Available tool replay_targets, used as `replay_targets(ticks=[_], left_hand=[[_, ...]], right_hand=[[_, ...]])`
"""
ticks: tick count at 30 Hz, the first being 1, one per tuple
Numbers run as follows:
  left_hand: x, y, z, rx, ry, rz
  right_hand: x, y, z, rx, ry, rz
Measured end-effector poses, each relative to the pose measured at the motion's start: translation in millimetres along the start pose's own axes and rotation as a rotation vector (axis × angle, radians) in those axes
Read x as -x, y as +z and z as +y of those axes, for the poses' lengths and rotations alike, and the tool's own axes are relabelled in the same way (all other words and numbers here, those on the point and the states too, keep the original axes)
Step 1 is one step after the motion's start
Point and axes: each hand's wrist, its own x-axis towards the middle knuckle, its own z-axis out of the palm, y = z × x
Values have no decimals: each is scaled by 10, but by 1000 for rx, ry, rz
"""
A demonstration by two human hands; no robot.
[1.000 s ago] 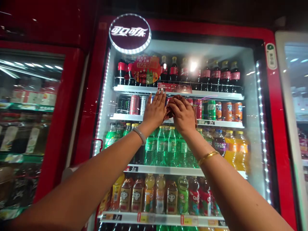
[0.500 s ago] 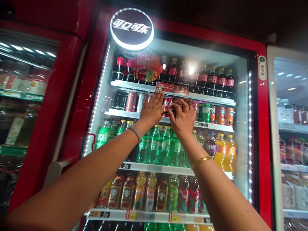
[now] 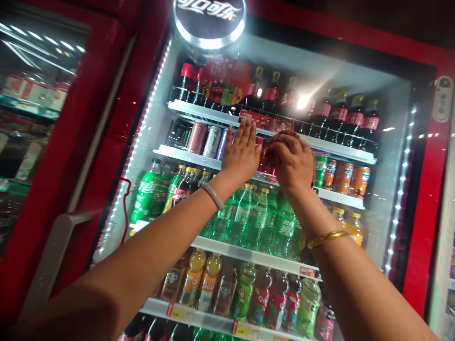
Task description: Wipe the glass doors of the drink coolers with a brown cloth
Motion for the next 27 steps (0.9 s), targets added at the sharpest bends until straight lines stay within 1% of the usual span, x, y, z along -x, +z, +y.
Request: replay_targets(ticks=[2, 3, 5, 8, 10, 12, 14, 17, 20, 23, 25, 27], left_hand=[[-32, 38, 64, 7, -17, -10], [-48, 56, 110, 11, -21, -16], [-76, 101, 239, 22, 20, -31], [-100, 184, 465, 38, 89, -38], [-110, 231, 568, 43, 90, -18], [-122, 260, 614, 43, 96, 0], [-137, 272, 634, 44, 110, -10], [-167, 296, 716, 49, 137, -58], [-197, 357, 893, 46, 181, -74], [-201, 429, 1096, 54, 176, -88], [-176, 468, 1230, 75, 175, -118], [-132, 503, 1373, 100, 195, -156]], right_hand=[[50, -61, 211, 28, 82, 61], [103, -88, 273, 43, 131, 100], [214, -122, 296, 53, 173, 141], [256, -128, 256, 38, 104, 90], [206, -139, 325, 31, 74, 54], [180, -170, 466, 34, 109, 61], [233, -205, 588, 55, 189, 110], [382, -234, 617, 77, 247, 137], [426, -277, 623, 54, 210, 68], [431, -377, 822, 31, 194, 12], [525, -454, 988, 42, 263, 62], [684, -512, 1078, 74, 371, 133]])
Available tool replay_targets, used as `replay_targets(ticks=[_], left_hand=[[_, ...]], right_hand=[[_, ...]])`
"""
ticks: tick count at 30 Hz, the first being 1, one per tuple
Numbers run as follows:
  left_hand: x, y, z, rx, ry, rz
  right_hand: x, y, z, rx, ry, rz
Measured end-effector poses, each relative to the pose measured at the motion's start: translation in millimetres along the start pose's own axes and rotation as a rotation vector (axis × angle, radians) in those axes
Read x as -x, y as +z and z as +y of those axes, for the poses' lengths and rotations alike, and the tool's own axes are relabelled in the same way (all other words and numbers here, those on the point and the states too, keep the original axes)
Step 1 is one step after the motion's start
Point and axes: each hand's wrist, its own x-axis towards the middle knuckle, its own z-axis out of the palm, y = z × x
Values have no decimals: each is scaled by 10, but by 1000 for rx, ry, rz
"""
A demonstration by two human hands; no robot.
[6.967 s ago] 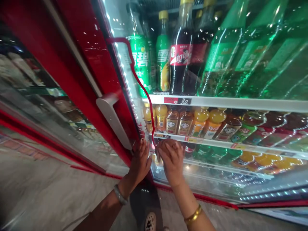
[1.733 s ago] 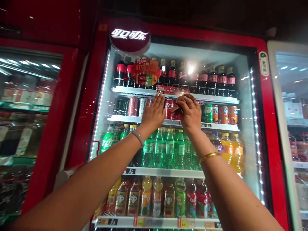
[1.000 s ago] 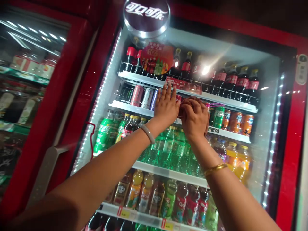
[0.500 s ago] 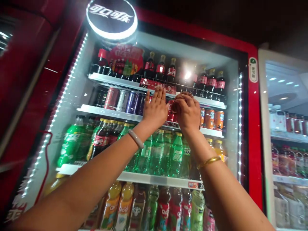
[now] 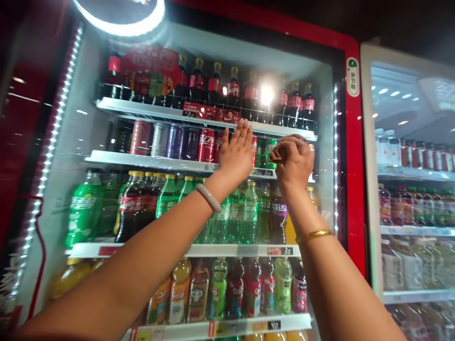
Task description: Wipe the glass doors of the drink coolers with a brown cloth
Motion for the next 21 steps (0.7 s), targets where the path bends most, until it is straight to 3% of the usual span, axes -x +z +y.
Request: replay_targets(ticks=[2, 4, 8, 13, 18, 21], left_hand=[[10, 56, 159, 16, 16, -27], [6, 115, 312, 22, 18, -41], [-40, 242, 513, 26, 45, -32], [-68, 410, 618, 26, 30, 50], [-73, 503, 713, 53, -1, 104], [-74, 493, 729, 90, -6, 88]], right_hand=[[128, -43, 66, 31, 33, 4], [186, -61, 108, 33, -31, -50], [88, -118, 370, -2, -101, -88], [210, -279, 653, 36, 56, 24], [195, -257, 629, 20, -106, -84], [60, -270, 819, 2, -122, -98]])
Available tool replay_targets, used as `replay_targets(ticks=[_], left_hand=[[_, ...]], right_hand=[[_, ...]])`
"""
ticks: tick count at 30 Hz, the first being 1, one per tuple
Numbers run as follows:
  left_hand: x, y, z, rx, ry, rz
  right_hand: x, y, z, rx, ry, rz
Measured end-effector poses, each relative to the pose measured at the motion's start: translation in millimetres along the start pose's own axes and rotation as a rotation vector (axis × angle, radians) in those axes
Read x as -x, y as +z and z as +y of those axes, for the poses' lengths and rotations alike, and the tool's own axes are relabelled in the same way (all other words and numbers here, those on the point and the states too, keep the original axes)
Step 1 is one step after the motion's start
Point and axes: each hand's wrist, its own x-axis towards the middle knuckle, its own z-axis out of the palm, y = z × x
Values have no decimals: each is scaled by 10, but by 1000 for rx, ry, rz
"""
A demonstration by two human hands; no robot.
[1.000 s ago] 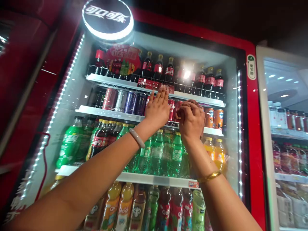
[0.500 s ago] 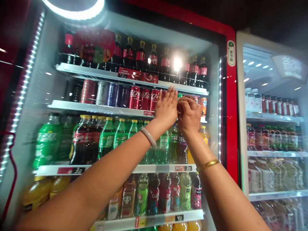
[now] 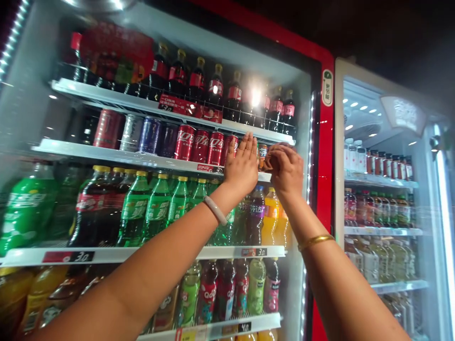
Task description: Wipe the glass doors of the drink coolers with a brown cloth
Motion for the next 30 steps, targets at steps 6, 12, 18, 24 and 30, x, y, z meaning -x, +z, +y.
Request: replay_targets(ticks=[6, 12, 18, 24, 30], left_hand=[[51, -129, -14, 22, 48, -67], [434, -461, -272, 52, -16, -85], [1414, -915, -854, -13, -211, -100], [2368, -1331, -1371, -60, -286, -162], [3111, -1733, -1894, -135, -304, -235]], right_hand=[[241, -100, 58, 95, 202, 100], [203, 96, -965, -28, 57, -8], [598, 222, -2075, -62, 16, -120], [1274, 187, -3093, -133, 50, -185], [1496, 294, -3869, -285, 33, -339]])
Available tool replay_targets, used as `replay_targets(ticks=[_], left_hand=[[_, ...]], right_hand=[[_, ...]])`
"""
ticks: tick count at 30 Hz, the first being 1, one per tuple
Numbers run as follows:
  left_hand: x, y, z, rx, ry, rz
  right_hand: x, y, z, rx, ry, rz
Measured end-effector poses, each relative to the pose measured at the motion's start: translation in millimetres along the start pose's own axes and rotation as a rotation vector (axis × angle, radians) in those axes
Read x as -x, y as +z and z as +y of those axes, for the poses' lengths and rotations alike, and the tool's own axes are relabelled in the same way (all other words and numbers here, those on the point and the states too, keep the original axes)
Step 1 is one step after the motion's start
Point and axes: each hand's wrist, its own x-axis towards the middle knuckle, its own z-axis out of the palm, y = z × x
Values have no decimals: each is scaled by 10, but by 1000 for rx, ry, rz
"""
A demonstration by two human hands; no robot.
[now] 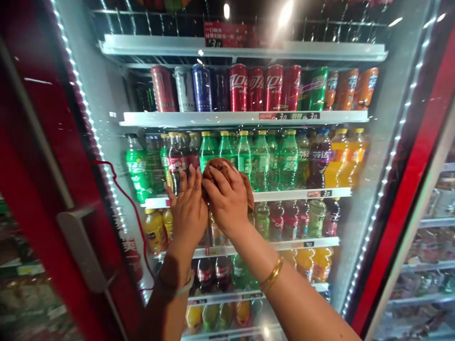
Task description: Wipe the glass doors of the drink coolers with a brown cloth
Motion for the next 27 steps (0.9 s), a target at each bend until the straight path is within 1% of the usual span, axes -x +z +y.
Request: replay_targets(ticks=[2, 3, 5, 7, 9, 10, 12, 14, 16, 18, 20, 22, 24, 27], left_hand=[[79, -54, -203, -18, 6, -21], [91, -77, -286, -28, 6, -24], [85, -111, -418, -41, 7, -28], [72, -122, -510, -42, 20, -33], [79, -111, -580, -28, 57, -50], [91, -101, -612, -14, 74, -54], [121, -80, -674, 31, 103, -48], [143, -77, -734, 87, 122, -47], [147, -109, -788, 125, 145, -65], [136, -179, -839, 130, 181, -93], [131, -273, -895, 123, 218, -136], [160, -369, -969, 132, 236, -190], [241, -452, -1068, 158, 238, -237], [430, -572, -1277, 197, 218, -267]], right_hand=[[-78, 72, -70, -30, -39, -50], [-103, 97, -83, -33, -56, -54], [-75, 140, -111, -7, -51, -18], [70, 195, -191, 46, 13, 70], [264, 282, -334, 78, 72, 154], [343, 334, -412, 73, 66, 181], [407, 432, -536, 48, 1, 207], [332, 486, -580, 29, -89, 197], [184, 485, -561, 11, -138, 175], [68, 460, -545, -6, -135, 166], [58, 449, -595, -15, -62, 177], [166, 468, -742, -34, 45, 176], [334, 514, -965, -85, 117, 142], [500, 624, -1345, -163, 144, 84]])
